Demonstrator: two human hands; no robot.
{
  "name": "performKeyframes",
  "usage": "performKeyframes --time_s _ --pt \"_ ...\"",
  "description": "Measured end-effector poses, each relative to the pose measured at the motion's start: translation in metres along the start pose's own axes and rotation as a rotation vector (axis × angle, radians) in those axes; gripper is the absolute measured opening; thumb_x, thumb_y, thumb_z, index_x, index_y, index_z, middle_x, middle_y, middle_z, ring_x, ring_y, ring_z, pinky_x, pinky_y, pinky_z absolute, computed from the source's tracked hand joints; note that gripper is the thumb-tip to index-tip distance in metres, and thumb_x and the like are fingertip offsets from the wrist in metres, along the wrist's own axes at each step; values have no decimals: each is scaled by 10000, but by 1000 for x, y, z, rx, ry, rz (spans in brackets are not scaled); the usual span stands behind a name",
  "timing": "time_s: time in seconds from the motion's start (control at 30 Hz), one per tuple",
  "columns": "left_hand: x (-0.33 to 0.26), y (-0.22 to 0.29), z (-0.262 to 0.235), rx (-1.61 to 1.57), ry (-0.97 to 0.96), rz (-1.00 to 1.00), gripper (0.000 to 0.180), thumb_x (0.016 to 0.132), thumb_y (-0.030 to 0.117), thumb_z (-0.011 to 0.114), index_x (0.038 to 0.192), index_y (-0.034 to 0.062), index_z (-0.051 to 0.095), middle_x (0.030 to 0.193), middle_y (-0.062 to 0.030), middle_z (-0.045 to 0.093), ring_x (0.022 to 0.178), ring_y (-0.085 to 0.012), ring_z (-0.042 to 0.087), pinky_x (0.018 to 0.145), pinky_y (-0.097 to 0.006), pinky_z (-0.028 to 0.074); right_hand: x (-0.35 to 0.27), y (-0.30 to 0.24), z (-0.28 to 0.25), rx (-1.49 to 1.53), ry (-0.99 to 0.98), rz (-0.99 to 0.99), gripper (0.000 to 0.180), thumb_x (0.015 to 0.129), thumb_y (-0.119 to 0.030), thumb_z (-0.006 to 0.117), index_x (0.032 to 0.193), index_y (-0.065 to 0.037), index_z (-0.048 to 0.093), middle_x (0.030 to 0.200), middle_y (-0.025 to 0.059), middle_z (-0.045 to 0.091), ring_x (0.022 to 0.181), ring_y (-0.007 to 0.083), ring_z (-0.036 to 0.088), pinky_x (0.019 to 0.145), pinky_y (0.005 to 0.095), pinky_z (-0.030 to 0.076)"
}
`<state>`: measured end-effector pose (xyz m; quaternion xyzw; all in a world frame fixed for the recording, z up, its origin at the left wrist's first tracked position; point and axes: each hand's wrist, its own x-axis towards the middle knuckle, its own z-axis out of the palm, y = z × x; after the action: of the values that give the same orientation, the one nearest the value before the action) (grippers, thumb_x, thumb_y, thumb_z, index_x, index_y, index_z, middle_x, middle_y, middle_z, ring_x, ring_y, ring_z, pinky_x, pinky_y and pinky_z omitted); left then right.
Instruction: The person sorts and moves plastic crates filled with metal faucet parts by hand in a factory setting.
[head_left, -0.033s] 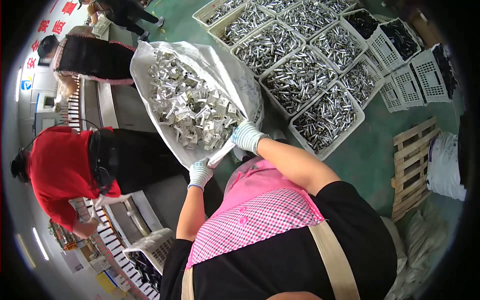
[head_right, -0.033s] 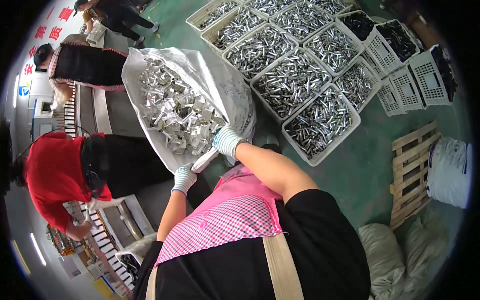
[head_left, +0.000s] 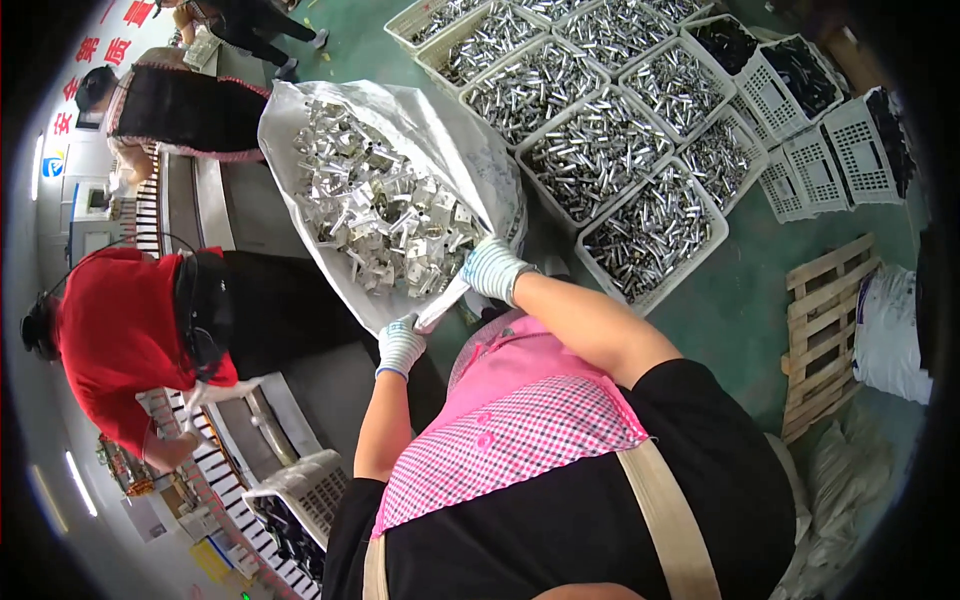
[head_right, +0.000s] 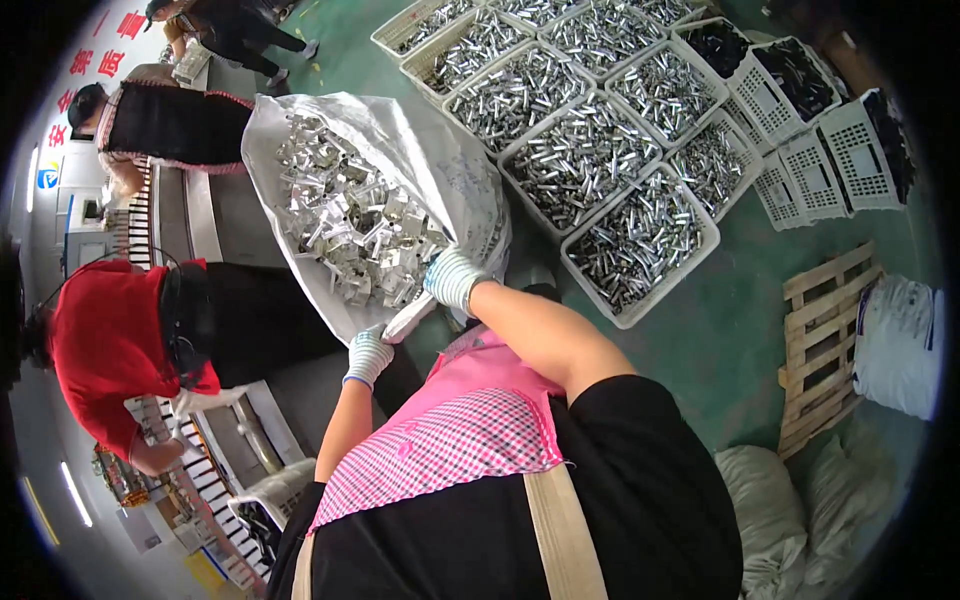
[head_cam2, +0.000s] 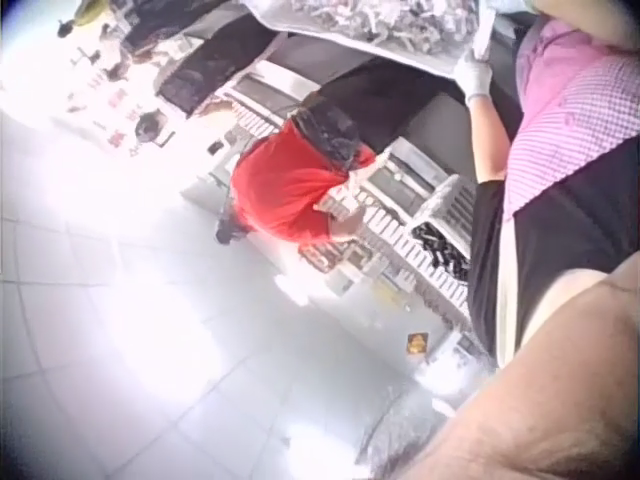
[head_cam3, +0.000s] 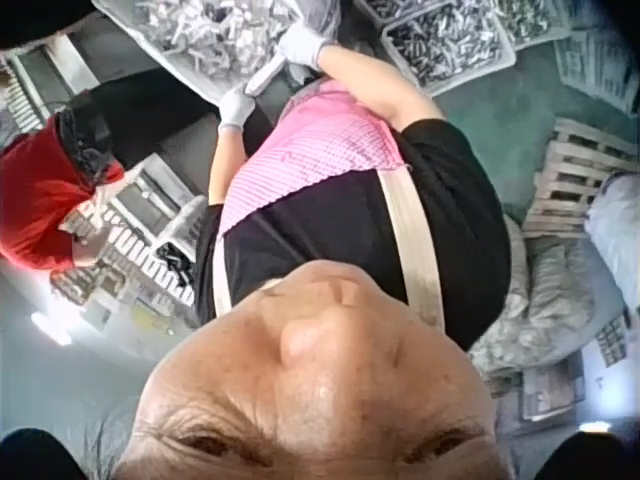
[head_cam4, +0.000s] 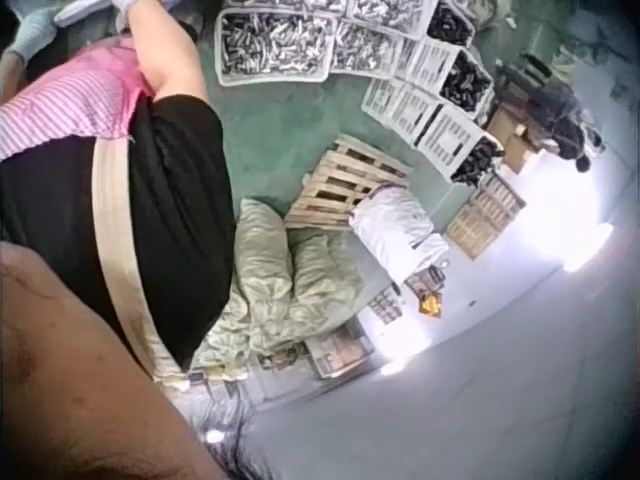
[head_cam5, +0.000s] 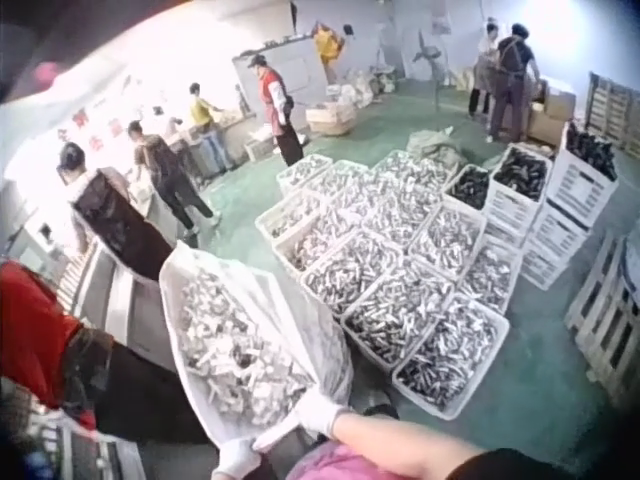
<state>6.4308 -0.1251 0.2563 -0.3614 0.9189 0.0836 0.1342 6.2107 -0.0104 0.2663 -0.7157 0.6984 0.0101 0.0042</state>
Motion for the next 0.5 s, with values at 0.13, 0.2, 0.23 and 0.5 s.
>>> performKeyframes --time_s 0.13,0.2,0.23,0.5 --pt "-35 30 34 -40 51 14 211 753 172 522 918 116 641 827 -173 641 816 -361 609 718 -426 481 -49 -9 2 -24 42 8 218 793 -161 477 790 -137 693 754 46 670 688 232 651 494 416 460" --pt "-53 42 54 -89 107 122 217 735 168 543 916 108 646 826 -181 639 814 -362 606 722 -435 478 -72 -17 23 13 127 38 201 749 -151 501 785 -147 699 761 39 667 713 229 644 496 412 451" --pt "-64 40 67 -106 129 155 222 724 192 564 911 108 649 835 -183 638 815 -360 605 730 -437 478 -83 -31 30 72 143 106 187 712 -146 519 757 -140 700 765 42 665 702 236 636 493 414 444" --pt "-145 5 81 -98 -37 69 308 745 171 490 1011 114 636 881 -186 644 846 -370 606 725 -418 475 -133 -129 4 24 -95 179 225 783 -201 521 921 -164 696 937 3 669 873 236 636 600 446 491"
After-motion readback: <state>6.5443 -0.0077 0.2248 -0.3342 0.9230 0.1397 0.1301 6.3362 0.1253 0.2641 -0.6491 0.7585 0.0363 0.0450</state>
